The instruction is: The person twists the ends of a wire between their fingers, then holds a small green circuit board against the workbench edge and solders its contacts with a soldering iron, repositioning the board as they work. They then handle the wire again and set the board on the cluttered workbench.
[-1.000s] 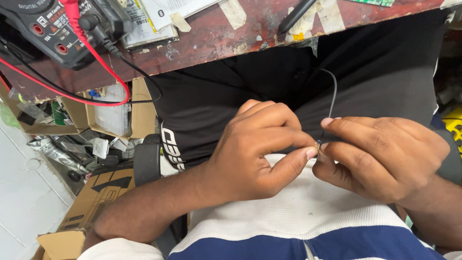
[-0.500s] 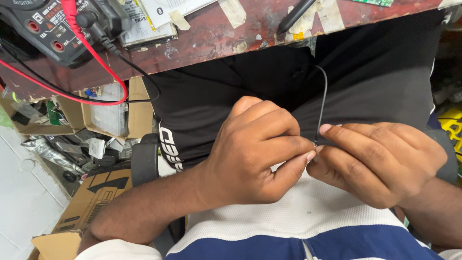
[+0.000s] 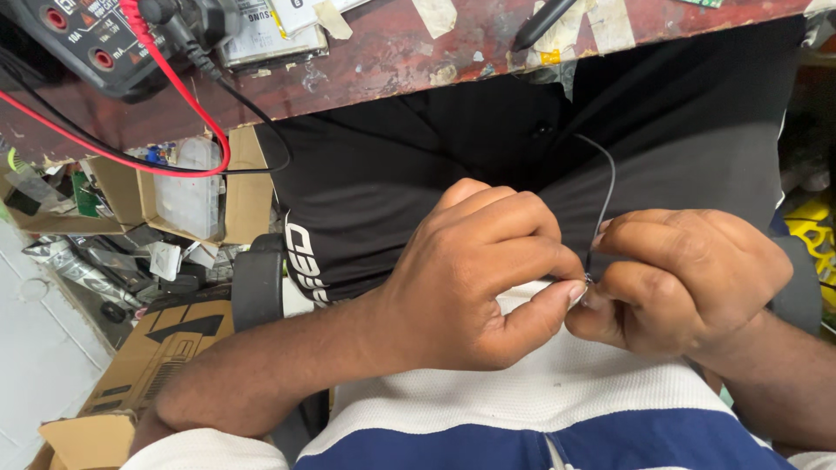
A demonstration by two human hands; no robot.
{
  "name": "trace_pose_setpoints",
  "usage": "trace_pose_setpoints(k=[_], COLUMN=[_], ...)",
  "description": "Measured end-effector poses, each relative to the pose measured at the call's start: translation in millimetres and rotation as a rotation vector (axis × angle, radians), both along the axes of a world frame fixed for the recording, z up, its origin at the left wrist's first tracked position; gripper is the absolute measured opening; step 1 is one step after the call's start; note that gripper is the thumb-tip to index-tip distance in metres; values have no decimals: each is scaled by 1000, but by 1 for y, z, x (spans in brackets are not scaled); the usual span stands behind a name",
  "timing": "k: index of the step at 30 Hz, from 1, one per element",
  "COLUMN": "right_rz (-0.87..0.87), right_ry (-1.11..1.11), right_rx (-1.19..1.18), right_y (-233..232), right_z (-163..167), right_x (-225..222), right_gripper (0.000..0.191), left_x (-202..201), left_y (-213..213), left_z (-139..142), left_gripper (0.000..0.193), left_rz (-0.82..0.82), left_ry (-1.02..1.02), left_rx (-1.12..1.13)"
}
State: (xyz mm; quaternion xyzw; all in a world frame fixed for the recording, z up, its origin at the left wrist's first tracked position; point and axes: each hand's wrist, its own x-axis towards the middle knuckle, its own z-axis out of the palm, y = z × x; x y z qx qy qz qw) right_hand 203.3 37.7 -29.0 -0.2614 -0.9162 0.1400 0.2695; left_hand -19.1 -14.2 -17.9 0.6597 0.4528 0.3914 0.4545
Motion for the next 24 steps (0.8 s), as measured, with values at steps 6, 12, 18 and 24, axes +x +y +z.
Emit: trace_pose_setpoints(k=[6,12,18,24], right_rz=[-27,-16,-12,-12], right_ry=[50,68,173,173], right_rx=[-75,-81,-141,-224], right_y=[0,4,6,3], right_z=[-2,0,0,5], right_x=[6,7,4,5], right_gripper=[26,21,34,21], left_x=[-1,-3,-6,-6], left_y=[4,6,6,7], left_z=[2,4,4,4], left_gripper=[5,6,7,9], left_rz=[23,40,65,82], left_ry=[-9,7,6,30], left_rx=[7,30,35,80])
